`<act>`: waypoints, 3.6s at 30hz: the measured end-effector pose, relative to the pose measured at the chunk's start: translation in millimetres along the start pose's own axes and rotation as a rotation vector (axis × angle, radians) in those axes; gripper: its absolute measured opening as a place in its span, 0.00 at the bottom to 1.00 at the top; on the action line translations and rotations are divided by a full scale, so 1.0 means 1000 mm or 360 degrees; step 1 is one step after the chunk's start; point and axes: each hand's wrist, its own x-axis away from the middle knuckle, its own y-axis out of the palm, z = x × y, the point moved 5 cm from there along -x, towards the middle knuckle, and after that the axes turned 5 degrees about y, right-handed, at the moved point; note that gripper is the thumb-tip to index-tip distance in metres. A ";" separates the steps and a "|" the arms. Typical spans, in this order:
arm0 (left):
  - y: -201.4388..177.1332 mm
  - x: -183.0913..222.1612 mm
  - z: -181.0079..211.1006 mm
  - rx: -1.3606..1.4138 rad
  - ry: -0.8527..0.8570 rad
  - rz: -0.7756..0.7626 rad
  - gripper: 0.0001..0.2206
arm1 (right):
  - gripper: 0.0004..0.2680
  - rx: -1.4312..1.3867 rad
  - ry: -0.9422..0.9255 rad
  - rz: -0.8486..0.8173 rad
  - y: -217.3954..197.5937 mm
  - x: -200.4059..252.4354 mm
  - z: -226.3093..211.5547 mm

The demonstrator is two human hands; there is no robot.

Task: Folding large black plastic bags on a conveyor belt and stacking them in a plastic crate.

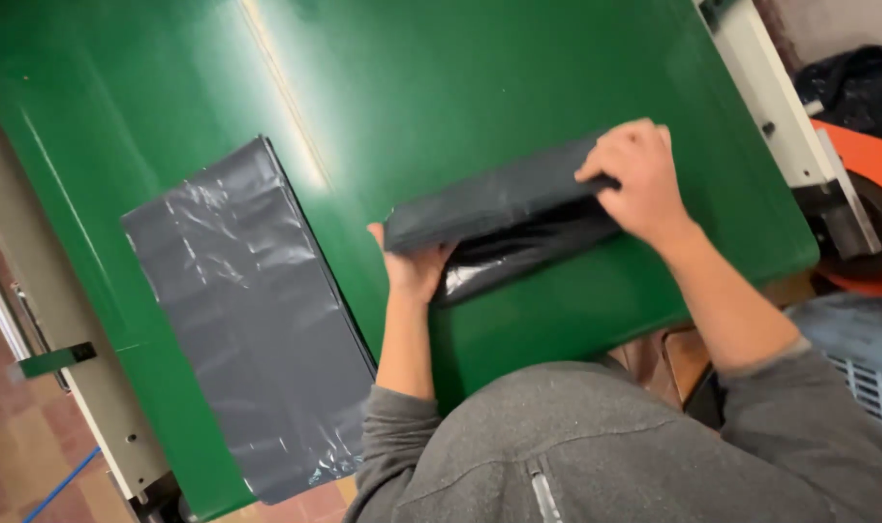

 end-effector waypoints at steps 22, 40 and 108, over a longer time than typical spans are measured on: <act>0.039 0.098 -0.035 -0.3898 0.1528 -0.1252 0.06 | 0.14 0.0030 -0.0421 -0.0199 0.075 0.117 -0.107; 0.087 -0.034 -0.051 -0.2836 0.0858 -0.0713 0.22 | 0.14 -0.2655 0.1829 -0.0177 0.097 0.163 0.006; -0.253 0.116 0.317 -0.1710 0.1550 0.0758 0.11 | 0.08 -0.0470 -0.0102 -0.0252 0.287 -0.094 -0.244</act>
